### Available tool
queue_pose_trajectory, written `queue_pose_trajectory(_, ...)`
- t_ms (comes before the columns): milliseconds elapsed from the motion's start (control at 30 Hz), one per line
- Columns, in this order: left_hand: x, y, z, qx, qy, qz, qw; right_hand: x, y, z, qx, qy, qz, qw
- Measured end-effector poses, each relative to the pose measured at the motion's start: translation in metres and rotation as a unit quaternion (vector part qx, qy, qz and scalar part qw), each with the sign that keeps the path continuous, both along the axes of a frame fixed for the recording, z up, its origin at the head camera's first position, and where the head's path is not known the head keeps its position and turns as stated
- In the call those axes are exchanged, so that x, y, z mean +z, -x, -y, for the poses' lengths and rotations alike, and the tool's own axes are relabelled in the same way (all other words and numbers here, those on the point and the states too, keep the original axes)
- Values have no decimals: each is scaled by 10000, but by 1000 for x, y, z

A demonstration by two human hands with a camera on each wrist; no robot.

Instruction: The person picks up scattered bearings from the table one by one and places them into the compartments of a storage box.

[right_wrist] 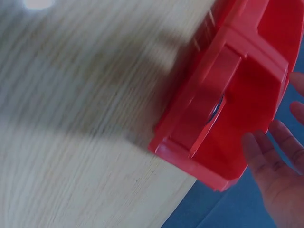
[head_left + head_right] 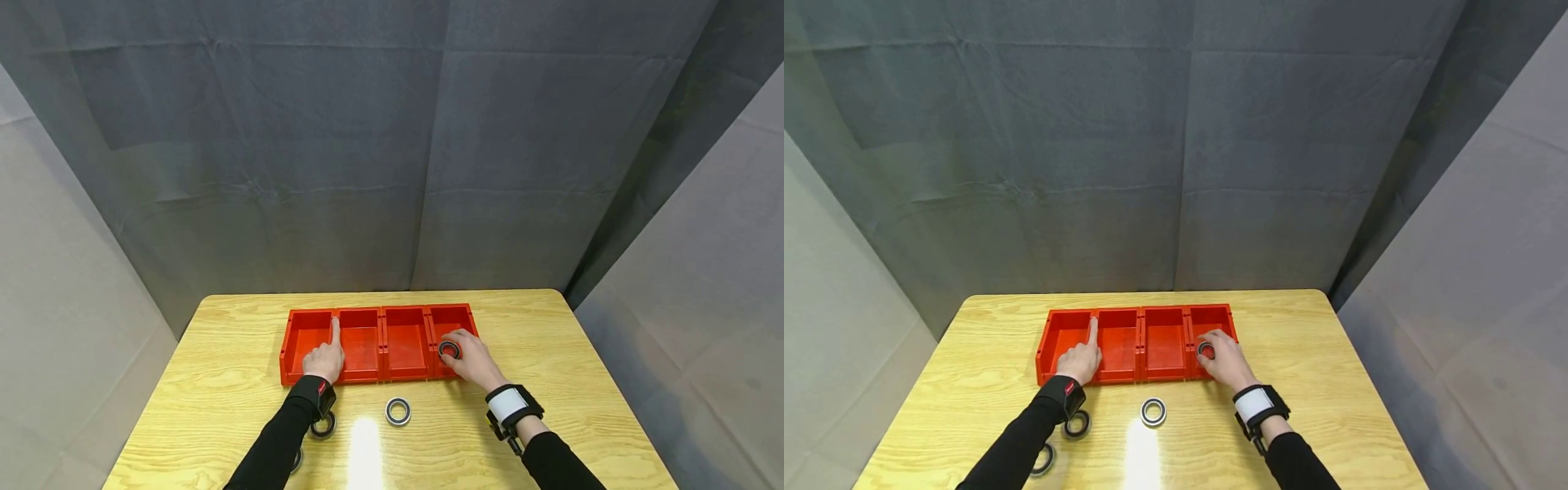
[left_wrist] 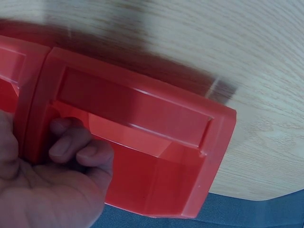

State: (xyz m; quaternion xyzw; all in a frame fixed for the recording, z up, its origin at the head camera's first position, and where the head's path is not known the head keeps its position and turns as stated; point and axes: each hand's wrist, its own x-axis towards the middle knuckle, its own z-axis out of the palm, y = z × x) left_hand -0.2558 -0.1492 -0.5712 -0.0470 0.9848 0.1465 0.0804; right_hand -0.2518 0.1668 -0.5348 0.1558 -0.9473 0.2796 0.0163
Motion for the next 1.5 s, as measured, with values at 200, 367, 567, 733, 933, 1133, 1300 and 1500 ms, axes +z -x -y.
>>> queue_pose_trajectory(200, 0, 1, 0, 46, -18, 45, 10000, -1, -15, 9, 192, 160, 6, 9997)
queue_pose_trajectory(367, -1, 2, -1, 51, -48, -16, 10000, -6, -26, 12, 271, 19, -9, 9996)
queue_pose_trajectory(567, -2, 2, -4, 37, -54, -38, 10000, -10, -42, 8, 156, 103, -102, 9998)
queue_pose_trajectory(733, -2, 2, -4, 11, -24, -67, 10000, -13, -59, 5, 162, 382, 14, 9991)
queue_pose_trajectory(933, -2, 2, -6, -16, -27, -142, 9999, -23, -79, 5, 242, 293, -123, 9992)
queue_pose_trajectory(1133, 0, 1, -6, -20, -24, -133, 9999, -34, -93, 7, 523, 209, 31, 9984)
queue_pose_trajectory(1300, 0, -1, -6, -52, -31, -278, 9996, -42, -99, 12, 733, 29, 366, 9966)
queue_pose_trajectory(1500, 0, -2, -6, -89, -45, -358, 9993, -44, -103, 25, 870, -137, 512, 9948)
